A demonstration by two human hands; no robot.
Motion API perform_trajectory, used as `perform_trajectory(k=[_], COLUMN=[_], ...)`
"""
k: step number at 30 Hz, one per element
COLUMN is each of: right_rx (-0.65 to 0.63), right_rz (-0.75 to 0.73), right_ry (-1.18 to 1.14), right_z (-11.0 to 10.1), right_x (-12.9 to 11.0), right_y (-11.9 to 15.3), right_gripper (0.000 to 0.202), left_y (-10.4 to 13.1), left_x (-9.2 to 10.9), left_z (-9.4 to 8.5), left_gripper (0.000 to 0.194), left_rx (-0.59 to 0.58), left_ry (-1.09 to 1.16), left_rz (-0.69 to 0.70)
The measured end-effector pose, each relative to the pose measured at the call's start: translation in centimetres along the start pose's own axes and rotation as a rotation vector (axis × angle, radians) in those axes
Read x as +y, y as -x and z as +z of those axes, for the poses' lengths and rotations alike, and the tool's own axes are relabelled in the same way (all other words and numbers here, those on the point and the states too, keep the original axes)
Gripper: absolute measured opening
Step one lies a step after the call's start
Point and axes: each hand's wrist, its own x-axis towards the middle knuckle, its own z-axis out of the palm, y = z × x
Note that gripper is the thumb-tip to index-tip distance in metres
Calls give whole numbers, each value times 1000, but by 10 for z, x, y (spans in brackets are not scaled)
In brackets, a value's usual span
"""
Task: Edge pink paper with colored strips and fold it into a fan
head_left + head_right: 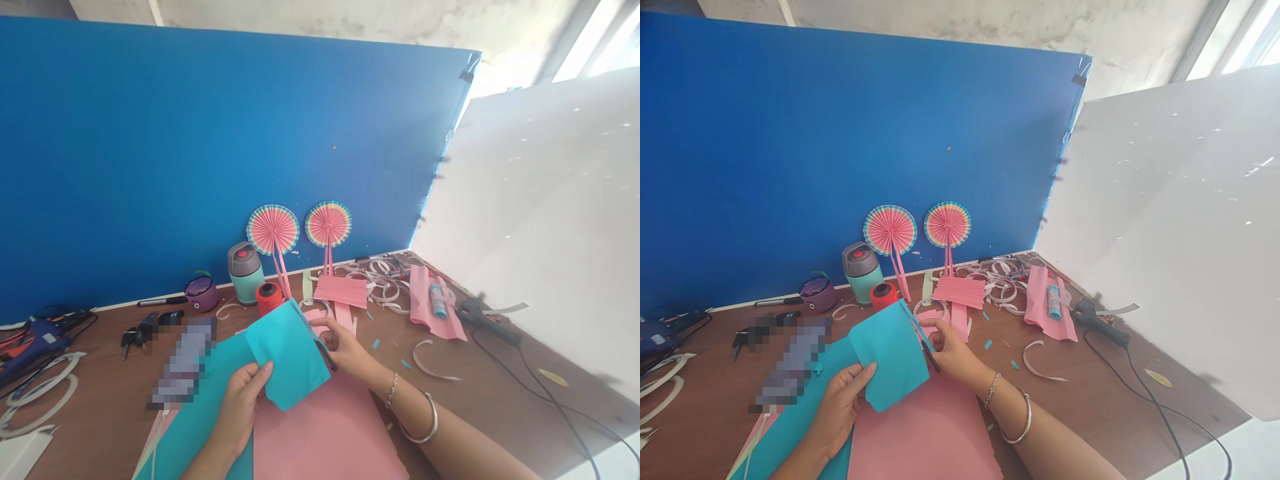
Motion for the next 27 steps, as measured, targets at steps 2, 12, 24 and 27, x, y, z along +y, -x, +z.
perform_trajectory(k=[2,12,24,27], right_rx=[1,-15,3,28], right_rz=[2,-16,-41,-23], right_ry=[2,-20,-25,-3], right_z=[0,1,2,0], right_x=[-2,-2,-3,-1], right_y=[1,2,2,0], right_gripper=[59,56,50,52], left_y=[1,2,1,0], left_x=[1,5,-2,-1], left_z=[1,2,1,-1], left_gripper=[43,42,43,41], left_rx=[2,-63,-67,-53], left_ry=[-1,47,-8,-20], left_rz=[-7,-18,-34,-40])
